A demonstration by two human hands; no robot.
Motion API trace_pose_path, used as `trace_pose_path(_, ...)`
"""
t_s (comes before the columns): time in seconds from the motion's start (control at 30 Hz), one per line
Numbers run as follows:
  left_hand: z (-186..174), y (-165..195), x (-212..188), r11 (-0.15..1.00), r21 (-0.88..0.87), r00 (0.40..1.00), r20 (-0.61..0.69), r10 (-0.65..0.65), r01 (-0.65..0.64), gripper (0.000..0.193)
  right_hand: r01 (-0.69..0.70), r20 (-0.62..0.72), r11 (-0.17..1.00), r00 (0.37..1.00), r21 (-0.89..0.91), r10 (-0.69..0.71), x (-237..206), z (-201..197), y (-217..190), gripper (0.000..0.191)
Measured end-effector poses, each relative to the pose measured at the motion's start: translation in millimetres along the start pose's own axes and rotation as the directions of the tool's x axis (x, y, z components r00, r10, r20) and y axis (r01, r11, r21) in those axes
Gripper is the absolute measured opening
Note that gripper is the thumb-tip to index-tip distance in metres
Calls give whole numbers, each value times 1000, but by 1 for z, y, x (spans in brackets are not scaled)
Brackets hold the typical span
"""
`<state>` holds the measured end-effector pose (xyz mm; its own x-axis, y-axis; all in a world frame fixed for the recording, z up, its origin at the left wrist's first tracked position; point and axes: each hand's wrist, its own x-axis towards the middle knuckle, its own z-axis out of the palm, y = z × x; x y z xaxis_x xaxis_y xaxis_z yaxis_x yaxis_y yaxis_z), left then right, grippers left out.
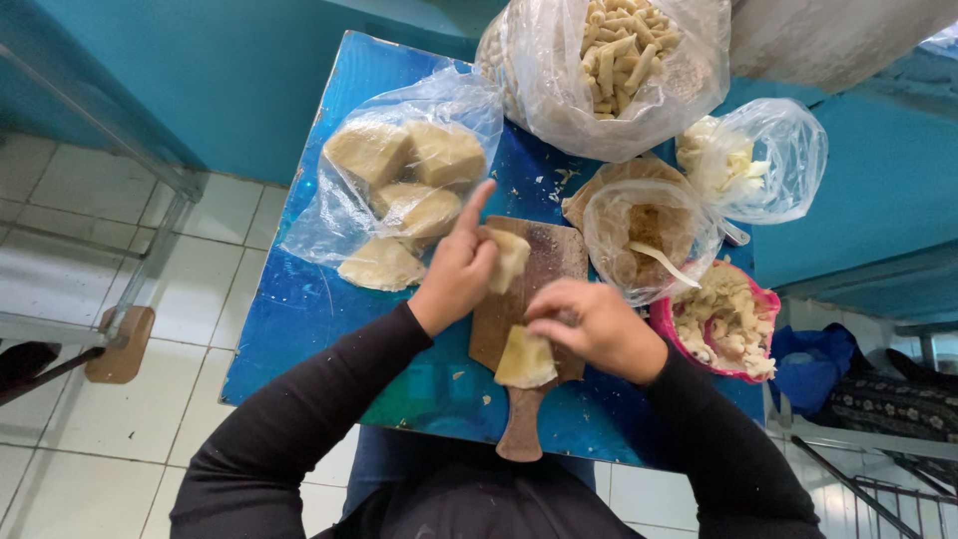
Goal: The person sits at a table and shapes flat dough pieces by hand on a wooden paddle board. They spoon a brown powder from a plastic container onto a dough piece, fold and pinch the dough closed, and place the finished piece into a pink bowl, repeating the cycle.
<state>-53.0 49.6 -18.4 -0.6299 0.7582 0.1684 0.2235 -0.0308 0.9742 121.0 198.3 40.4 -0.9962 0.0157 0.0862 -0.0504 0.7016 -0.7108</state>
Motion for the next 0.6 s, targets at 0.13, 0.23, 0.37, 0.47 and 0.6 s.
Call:
trace_pose_path(0.13, 1, 12, -9, 987, 36, 966, 211, 148, -159, 77, -7, -338, 1000, 941, 6, 8, 5, -3, 13, 27)
trace_pose_path(0.23, 2, 17, -10, 980, 45, 941, 289, 174, -195, 81, -65, -215, 904, 962, 422, 169, 13, -1, 30, 44)
trace_pose_path(0.37, 3, 16, -9, 959, 150, 953, 224, 206, -242, 89, -169, -133, 756, 938, 632, 321, 20, 9, 50, 38)
trace_pose_path(0.47, 6, 13, -8, 927, 225, 951, 155, 269, -299, 89, -234, -248, 863, 895, 448, 371, 20, 15, 50, 35)
trace_pose_path(0.6, 10, 9, -10, 889, 352, 954, 156, 255, -295, 88, -323, -341, 940, 876, 112, 342, 22, 18, 37, 36)
